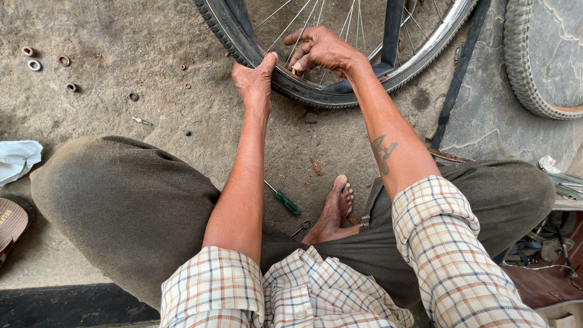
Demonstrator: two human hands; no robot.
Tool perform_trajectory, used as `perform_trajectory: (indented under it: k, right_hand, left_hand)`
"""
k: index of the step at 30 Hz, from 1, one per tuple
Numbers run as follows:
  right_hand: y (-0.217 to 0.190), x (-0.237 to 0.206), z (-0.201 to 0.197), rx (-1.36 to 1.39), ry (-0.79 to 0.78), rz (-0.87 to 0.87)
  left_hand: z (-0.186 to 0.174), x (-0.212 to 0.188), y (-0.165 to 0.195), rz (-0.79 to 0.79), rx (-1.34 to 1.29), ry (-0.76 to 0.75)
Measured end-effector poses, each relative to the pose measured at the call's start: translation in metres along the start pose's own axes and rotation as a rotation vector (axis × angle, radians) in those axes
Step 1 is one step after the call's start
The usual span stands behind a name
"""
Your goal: The person removes a new inner tube from its packaging and installs it into a bicycle tire mounted on a rim. They insert the valve stem through the rim hole and carefully tuck the tube into the tire, then seat the tire bead onto the rim by hand.
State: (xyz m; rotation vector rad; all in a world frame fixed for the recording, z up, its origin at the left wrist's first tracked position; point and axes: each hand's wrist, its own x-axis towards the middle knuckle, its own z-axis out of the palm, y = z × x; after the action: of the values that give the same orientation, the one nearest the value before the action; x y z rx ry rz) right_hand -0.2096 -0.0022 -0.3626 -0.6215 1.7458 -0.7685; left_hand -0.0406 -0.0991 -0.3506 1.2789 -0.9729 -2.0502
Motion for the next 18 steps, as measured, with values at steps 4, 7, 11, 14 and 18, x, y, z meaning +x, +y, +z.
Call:
perform_trajectory:
  k: [4, 7, 11, 14, 18]
  right_hand:
    - [-0.003, 0.001, 0.002, -0.035, 0.005, 0.040]
    - [-0.005, 0.002, 0.003, -0.118, -0.013, 0.029]
    - [-0.008, 0.002, 0.008, -0.227, 0.005, -0.026]
    - [-0.008, 0.001, 0.015, -0.228, 0.062, -0.054]
    - [-0.008, -0.002, 0.029, -0.258, 0.190, -0.113]
  left_hand:
    - [0.000, 0.001, 0.000, -0.017, 0.018, 0.020]
    - [0.001, 0.002, 0.001, 0.003, 0.035, 0.022]
    - [0.001, 0.000, 0.003, 0.018, 0.018, 0.012]
    - [0.001, -0.001, 0.005, 0.004, 0.031, 0.014]
    - [0.001, -0.002, 0.007, 0.003, 0.029, 0.022]
